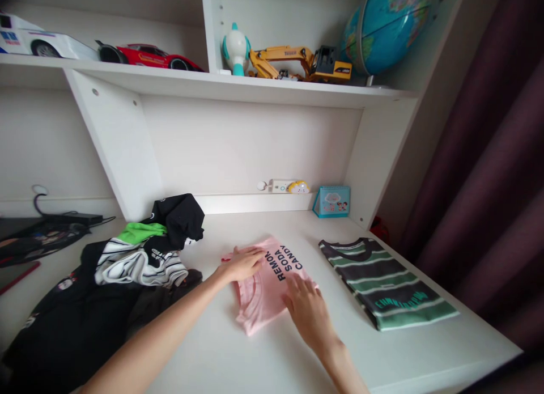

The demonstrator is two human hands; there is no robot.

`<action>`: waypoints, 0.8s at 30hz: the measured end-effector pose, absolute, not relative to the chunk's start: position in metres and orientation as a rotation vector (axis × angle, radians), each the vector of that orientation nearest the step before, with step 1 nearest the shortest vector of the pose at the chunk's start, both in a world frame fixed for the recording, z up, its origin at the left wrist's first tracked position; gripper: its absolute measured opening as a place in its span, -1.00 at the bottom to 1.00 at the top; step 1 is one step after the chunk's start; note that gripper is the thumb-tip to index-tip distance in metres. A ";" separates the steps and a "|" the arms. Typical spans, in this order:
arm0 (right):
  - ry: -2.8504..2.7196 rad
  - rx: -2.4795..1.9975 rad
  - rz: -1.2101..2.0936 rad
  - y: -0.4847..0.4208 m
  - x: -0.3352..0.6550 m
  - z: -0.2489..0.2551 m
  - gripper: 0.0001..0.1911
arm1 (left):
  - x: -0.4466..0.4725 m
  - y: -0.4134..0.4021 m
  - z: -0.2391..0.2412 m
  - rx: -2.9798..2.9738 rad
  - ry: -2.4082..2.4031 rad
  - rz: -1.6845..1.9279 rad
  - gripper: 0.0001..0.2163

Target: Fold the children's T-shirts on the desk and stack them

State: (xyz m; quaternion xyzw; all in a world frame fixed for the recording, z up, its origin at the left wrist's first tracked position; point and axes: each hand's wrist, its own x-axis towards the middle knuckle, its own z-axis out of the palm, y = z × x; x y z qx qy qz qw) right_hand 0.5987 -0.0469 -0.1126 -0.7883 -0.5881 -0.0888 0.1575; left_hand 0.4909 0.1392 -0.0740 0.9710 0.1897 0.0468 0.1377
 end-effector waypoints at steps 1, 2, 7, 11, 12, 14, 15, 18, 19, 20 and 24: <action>-1.654 -2.270 -0.282 -0.051 0.581 -0.113 -0.59 | 0.497 0.138 -0.075 2.826 0.536 0.193 -0.66; -1.654 -2.270 -0.276 -0.055 0.562 -0.111 -0.58 | 0.501 0.134 -0.076 2.846 0.508 0.232 -0.67; -2.022 -1.816 0.337 -0.075 0.509 -0.067 -0.59 | 0.500 0.104 -0.069 2.832 0.204 0.176 -0.67; -1.789 -1.825 0.341 -0.069 0.553 -0.038 -0.58 | 0.469 0.106 -0.070 2.794 0.419 0.152 -0.50; -1.730 -1.904 0.263 -0.062 0.570 -0.040 -0.53 | 0.461 0.111 -0.073 2.789 0.553 0.162 -0.45; -1.684 -2.049 0.168 -0.041 0.600 -0.054 -0.42 | 0.450 0.124 -0.080 2.767 0.810 0.145 -0.36; -1.699 -2.104 0.175 -0.030 0.612 -0.064 -0.38 | 0.447 0.130 -0.084 2.759 0.899 0.130 -0.32; -1.799 -2.174 0.333 -0.003 0.628 -0.088 -0.34 | 0.446 0.144 -0.091 2.764 0.943 0.084 -0.32; -1.812 -2.177 0.373 0.002 0.630 -0.092 -0.34 | 0.445 0.146 -0.090 2.763 0.928 0.079 -0.35; -1.803 -2.180 0.387 0.005 0.632 -0.093 -0.35 | 0.444 0.146 -0.088 2.755 0.931 0.086 -0.36; -1.597 -2.272 0.280 0.003 0.645 -0.084 -0.43 | 0.424 0.136 -0.067 2.724 1.035 0.235 -0.46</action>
